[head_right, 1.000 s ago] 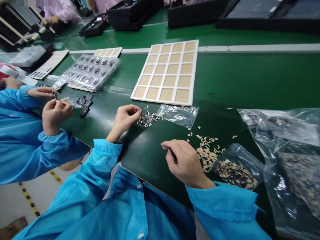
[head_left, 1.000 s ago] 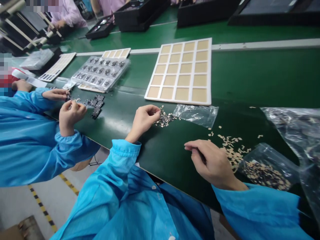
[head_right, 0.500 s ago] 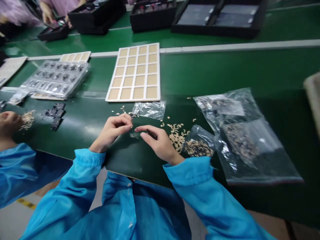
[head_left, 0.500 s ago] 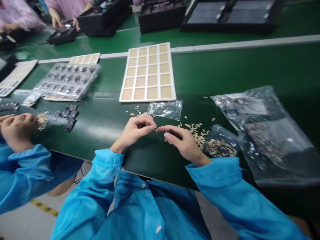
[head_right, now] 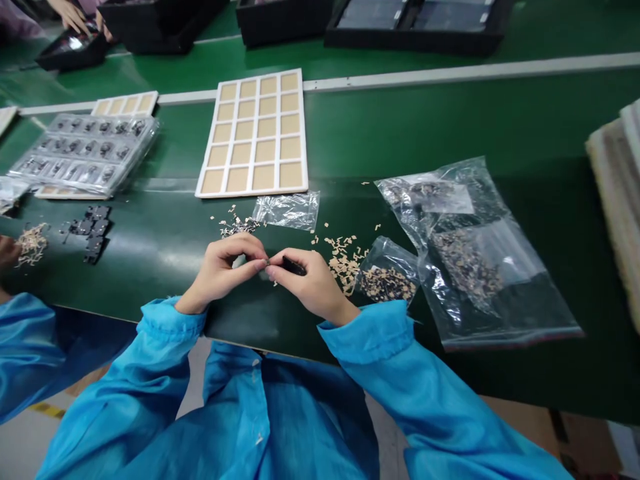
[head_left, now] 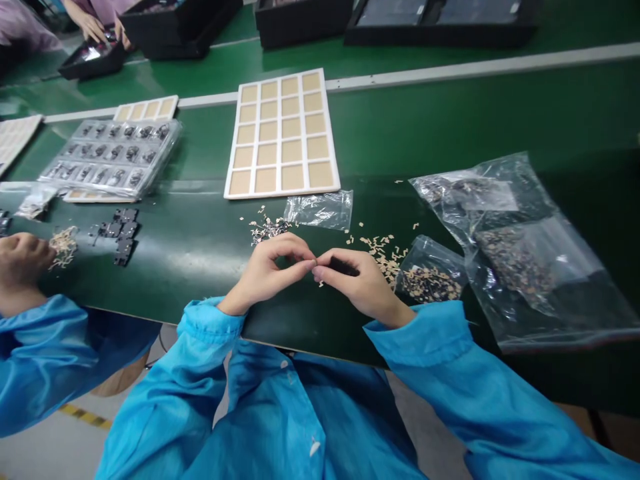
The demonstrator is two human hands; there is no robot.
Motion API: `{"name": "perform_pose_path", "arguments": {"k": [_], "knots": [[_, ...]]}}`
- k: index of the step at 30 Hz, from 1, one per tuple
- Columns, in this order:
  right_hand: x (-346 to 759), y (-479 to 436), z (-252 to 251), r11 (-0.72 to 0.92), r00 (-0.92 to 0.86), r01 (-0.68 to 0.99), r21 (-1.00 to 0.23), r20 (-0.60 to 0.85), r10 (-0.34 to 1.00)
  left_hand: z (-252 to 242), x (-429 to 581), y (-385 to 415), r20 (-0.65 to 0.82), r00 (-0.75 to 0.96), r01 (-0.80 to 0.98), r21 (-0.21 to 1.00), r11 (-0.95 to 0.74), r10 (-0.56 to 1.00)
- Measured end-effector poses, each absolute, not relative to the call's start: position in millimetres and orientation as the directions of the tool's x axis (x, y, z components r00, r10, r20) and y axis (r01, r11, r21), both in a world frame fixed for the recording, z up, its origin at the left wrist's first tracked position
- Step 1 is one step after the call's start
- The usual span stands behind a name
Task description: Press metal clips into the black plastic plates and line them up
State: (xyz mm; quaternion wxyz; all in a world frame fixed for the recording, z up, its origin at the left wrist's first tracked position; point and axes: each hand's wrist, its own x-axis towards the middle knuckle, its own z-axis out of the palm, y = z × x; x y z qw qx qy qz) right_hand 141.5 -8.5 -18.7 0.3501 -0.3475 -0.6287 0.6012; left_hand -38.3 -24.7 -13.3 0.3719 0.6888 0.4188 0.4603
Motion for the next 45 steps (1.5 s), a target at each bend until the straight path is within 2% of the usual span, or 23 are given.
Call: {"name": "perform_pose_path", "arguments": {"k": [4, 6, 8, 10, 12, 16, 19, 25, 27, 29, 31, 33, 35, 37, 39, 42, 45], "knots": [[141, -13, -19, 0.186, -0.462, 0.127, -0.974, 0.108, 0.881, -13, -36, -26, 0.357, 0.251, 0.304, 0.853, -0.424, 0.9], [141, -14, -20, 0.28, -0.45, 0.177, -0.943, 0.175, 0.876, -14, -35, -28, 0.419, 0.233, 0.393, 0.785, -0.479, 0.878], [142, -15, -22, 0.357, -0.43, 0.225, -0.907, 0.237, 0.871, -16, -34, -30, 0.562, 0.227, 0.545, 0.603, -0.582, 0.795], [143, -14, -24, 0.416, -0.413, 0.27, -0.868, 0.286, 0.865, -18, -34, -32, 0.694, 0.293, 0.666, 0.345, -0.661, 0.657], [144, -14, -26, 0.472, -0.413, 0.303, -0.828, 0.332, 0.848, -20, -33, -33, 0.736, 0.379, 0.705, 0.163, -0.69, 0.561], [146, -13, -26, 0.613, -0.438, 0.357, -0.705, 0.454, 0.776, -22, -33, -33, 0.719, 0.448, 0.714, 0.07, -0.697, 0.532], [147, -13, -25, 0.71, -0.463, 0.405, -0.576, 0.541, 0.702, -24, -32, -33, 0.696, 0.46, 0.723, 0.067, -0.688, 0.551], [151, -11, -23, 0.78, -0.521, 0.516, -0.354, 0.593, 0.614, -24, -28, -34, 0.699, 0.455, 0.724, 0.07, -0.687, 0.551], [154, -10, -21, 0.786, -0.507, 0.516, -0.341, 0.617, 0.601, -23, -24, -31, 0.709, 0.368, 0.709, 0.205, -0.675, 0.602], [159, -8, -17, 0.772, -0.464, 0.521, -0.365, 0.638, 0.615, -22, -19, -27, 0.668, 0.213, 0.638, 0.457, -0.619, 0.713], [166, -6, -12, 0.73, -0.396, 0.549, -0.407, 0.643, 0.656, -23, -11, -22, 0.557, 0.086, 0.516, 0.684, -0.515, 0.826], [171, -4, -6, 0.695, -0.341, 0.576, -0.431, 0.647, 0.683, -27, -2, -16, 0.411, 0.083, 0.451, 0.796, -0.402, 0.908], [174, -2, -3, 0.694, -0.326, 0.579, -0.427, 0.659, 0.677, -31, 5, -11, 0.287, 0.203, 0.508, 0.786, -0.352, 0.936], [175, 1, -4, 0.712, -0.351, 0.567, -0.414, 0.661, 0.663, -35, 7, -7, 0.245, 0.309, 0.615, 0.685, -0.39, 0.919], [175, 3, -7, 0.719, -0.392, 0.564, -0.406, 0.636, 0.665, -36, 4, -7, 0.323, 0.316, 0.669, 0.59, -0.451, 0.892], [174, 5, -14, 0.733, -0.482, 0.572, -0.369, 0.572, 0.664, -32, -6, -8, 0.483, 0.26, 0.614, 0.585, -0.529, 0.836], [173, 6, -18, 0.756, -0.566, 0.569, -0.324, 0.512, 0.646, -27, -14, -10, 0.552, 0.357, 0.544, 0.533, -0.648, 0.754]]}}
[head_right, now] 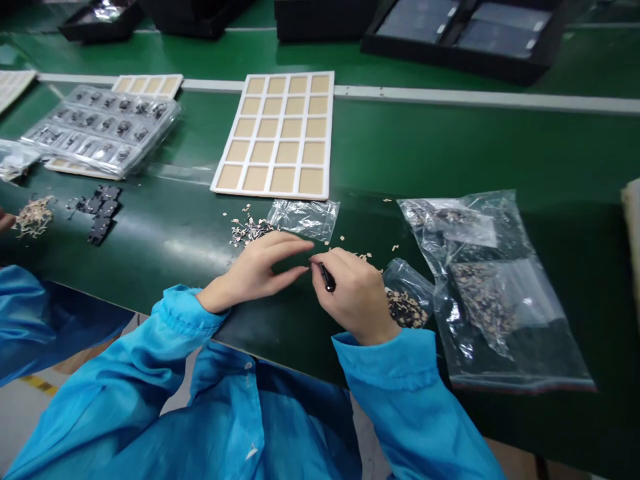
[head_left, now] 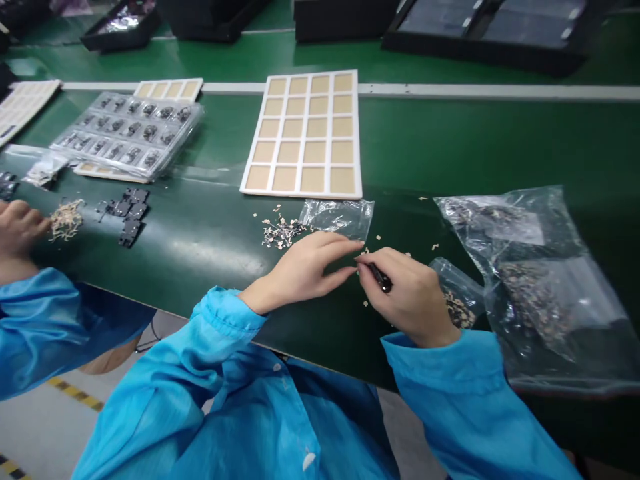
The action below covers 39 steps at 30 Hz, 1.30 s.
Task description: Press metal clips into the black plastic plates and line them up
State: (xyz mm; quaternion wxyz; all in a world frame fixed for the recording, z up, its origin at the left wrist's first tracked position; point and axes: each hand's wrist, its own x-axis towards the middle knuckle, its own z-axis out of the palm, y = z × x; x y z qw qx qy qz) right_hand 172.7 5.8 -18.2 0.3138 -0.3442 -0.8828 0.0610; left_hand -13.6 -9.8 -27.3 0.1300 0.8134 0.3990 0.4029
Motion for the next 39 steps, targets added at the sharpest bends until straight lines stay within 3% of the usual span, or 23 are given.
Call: {"name": "perform_pose_path", "arguments": {"k": [4, 8, 13, 20, 24, 26, 30, 33, 39], "knots": [[172, 6, -17, 0.738, -0.566, 0.516, -0.434, 0.474, 0.675, -26, -13, -13, 0.569, 0.421, 0.55, 0.459, -0.698, 0.706], [173, 6, -13, 0.632, -0.501, 0.473, -0.614, 0.403, 0.766, -24, -11, -15, 0.512, 0.303, 0.495, 0.636, -0.592, 0.804], [175, 7, -10, 0.437, -0.367, 0.413, -0.799, 0.293, 0.883, -19, -10, -16, 0.333, 0.218, 0.304, 0.87, -0.388, 0.917], [171, 7, -9, 0.317, -0.287, 0.362, -0.877, 0.218, 0.933, -14, -10, -16, 0.049, 0.29, 0.181, 0.978, -0.105, 0.956], [169, 5, -13, 0.387, -0.378, 0.34, -0.857, 0.252, 0.891, -18, -9, -15, -0.036, 0.287, 0.065, 0.998, 0.019, 0.957], [168, 4, -15, 0.465, -0.352, 0.381, -0.799, 0.34, 0.872, -21, -7, -15, -0.076, 0.288, -0.004, 0.997, 0.08, 0.955], [167, 3, -16, 0.687, -0.294, 0.532, -0.495, 0.653, 0.698, -22, -5, -15, -0.107, 0.257, -0.048, 0.991, 0.123, 0.961], [167, 2, -15, 0.769, -0.385, 0.534, -0.351, 0.709, 0.591, -21, -5, -17, -0.048, 0.253, -0.01, 0.999, 0.052, 0.966], [169, 0, -11, 0.778, -0.452, 0.545, -0.313, 0.672, 0.587, -22, -7, -19, 0.194, 0.25, 0.123, 0.965, -0.23, 0.948]]}}
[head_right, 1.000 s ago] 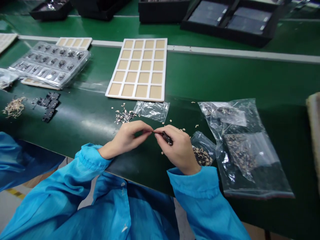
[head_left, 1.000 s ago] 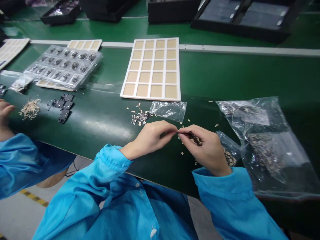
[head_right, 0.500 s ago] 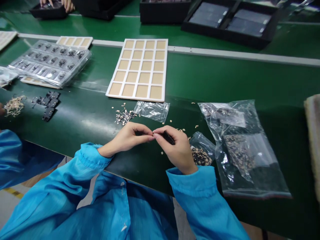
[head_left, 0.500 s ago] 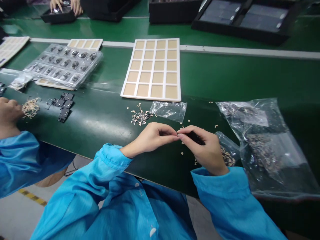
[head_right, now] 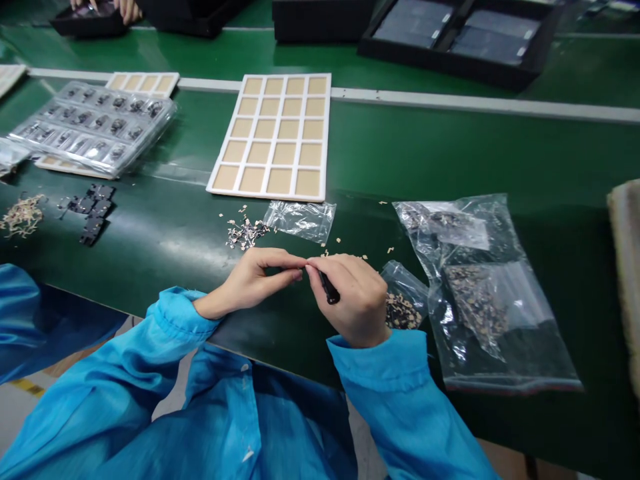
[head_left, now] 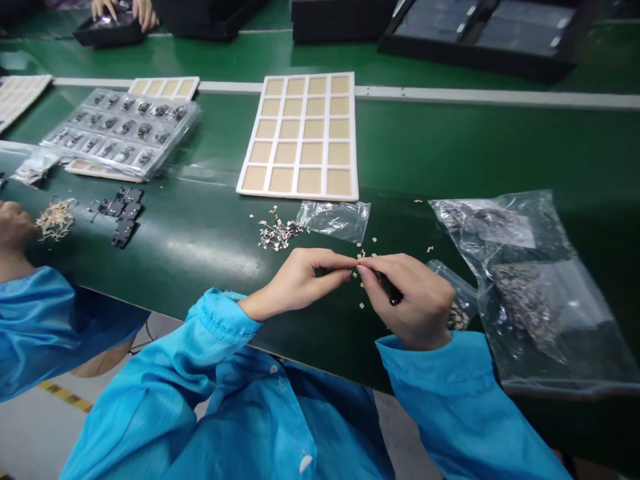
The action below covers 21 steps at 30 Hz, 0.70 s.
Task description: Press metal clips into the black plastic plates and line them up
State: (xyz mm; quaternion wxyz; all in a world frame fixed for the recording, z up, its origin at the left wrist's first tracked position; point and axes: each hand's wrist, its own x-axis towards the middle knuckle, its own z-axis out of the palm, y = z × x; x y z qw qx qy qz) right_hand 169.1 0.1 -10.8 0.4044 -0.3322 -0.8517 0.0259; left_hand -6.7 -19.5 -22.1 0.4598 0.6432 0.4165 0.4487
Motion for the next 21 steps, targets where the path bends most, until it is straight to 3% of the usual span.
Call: {"name": "perform_pose_path", "arguments": {"k": [7, 16, 21], "knots": [[170, 0, -9, 0.757, -0.469, 0.586, -0.29, 0.64, 0.608, -23, -5, -20, 0.219, 0.244, 0.169, 0.95, -0.264, 0.945], [169, 0, -10, 0.729, -0.364, 0.52, -0.446, 0.656, 0.661, -17, -5, -19, 0.076, 0.238, 0.036, 0.996, -0.087, 0.968], [187, 14, -8, 0.636, -0.366, 0.643, -0.426, 0.559, 0.744, -16, -8, -16, 0.077, 0.157, 0.046, 0.995, -0.085, 0.985]]}}
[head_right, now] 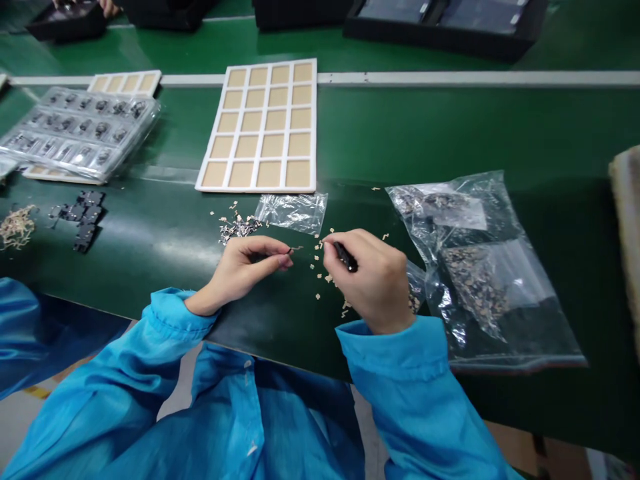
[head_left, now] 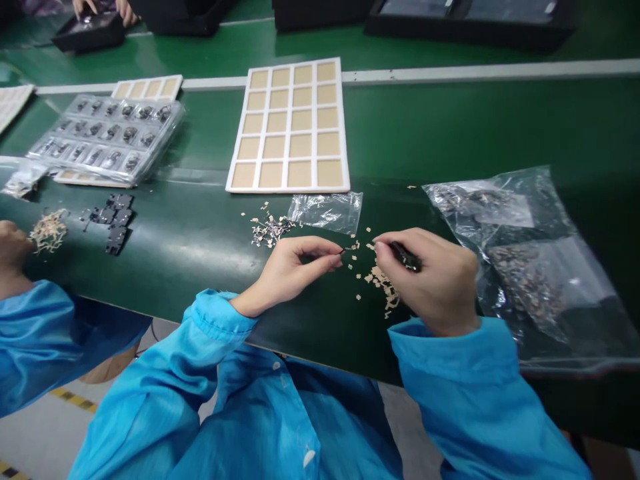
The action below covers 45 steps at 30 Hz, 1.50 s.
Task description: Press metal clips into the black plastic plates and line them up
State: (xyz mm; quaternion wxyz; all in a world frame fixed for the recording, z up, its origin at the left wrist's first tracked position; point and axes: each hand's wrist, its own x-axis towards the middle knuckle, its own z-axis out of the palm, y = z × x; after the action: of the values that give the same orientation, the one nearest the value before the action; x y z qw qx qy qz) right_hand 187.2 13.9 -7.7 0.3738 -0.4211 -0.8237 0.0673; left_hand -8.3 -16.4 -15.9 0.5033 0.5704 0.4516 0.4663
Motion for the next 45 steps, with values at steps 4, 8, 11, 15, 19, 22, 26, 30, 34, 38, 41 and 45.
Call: {"name": "perform_pose_path", "arguments": {"k": [4, 8, 11, 15, 19, 22, 26, 30, 34, 38, 41, 45], "knots": [[197, 19, -4, 0.599, -0.381, 0.687, -0.412, 0.499, 0.779, -16, -12, -13, 0.256, 0.092, 0.123, 0.956, -0.266, 0.962], [188, 6, 0, 0.724, -0.385, 0.605, -0.332, 0.674, 0.631, -18, -11, -14, 0.198, 0.138, 0.136, 0.967, -0.216, 0.97], [179, -2, -1, 0.784, -0.439, 0.571, -0.244, 0.715, 0.543, -20, -8, -16, 0.173, 0.182, 0.121, 0.973, -0.197, 0.968], [173, -4, -4, 0.783, -0.481, 0.548, -0.294, 0.655, 0.583, -20, -7, -18, 0.212, 0.207, 0.109, 0.965, -0.238, 0.955], [174, -3, -5, 0.756, -0.448, 0.528, -0.387, 0.63, 0.635, -18, -7, -19, 0.288, 0.244, 0.147, 0.933, -0.329, 0.926], [175, -4, -4, 0.716, -0.439, 0.519, -0.466, 0.574, 0.691, -17, -6, -21, 0.348, 0.263, 0.214, 0.888, -0.406, 0.9], [174, -4, -3, 0.693, -0.435, 0.504, -0.516, 0.541, 0.72, -18, -7, -21, 0.448, 0.276, 0.278, 0.81, -0.516, 0.851], [171, -3, -6, 0.699, -0.432, 0.514, -0.497, 0.554, 0.712, -20, -6, -22, 0.471, 0.295, 0.3, 0.781, -0.548, 0.832], [171, -3, -6, 0.739, -0.429, 0.492, -0.46, 0.61, 0.666, -21, -5, -21, 0.446, 0.275, 0.281, 0.81, -0.515, 0.852], [184, 6, -1, 0.667, -0.358, 0.548, -0.505, 0.579, 0.733, -20, -8, -17, 0.45, 0.216, 0.306, 0.812, -0.498, 0.866], [201, 18, -1, 0.576, -0.344, 0.659, -0.484, 0.487, 0.803, -18, -15, -14, 0.528, 0.122, 0.431, 0.734, -0.524, 0.84], [216, 31, -7, 0.499, -0.345, 0.77, -0.397, 0.399, 0.85, -16, -22, -15, 0.57, 0.103, 0.514, 0.672, -0.534, 0.815]]}}
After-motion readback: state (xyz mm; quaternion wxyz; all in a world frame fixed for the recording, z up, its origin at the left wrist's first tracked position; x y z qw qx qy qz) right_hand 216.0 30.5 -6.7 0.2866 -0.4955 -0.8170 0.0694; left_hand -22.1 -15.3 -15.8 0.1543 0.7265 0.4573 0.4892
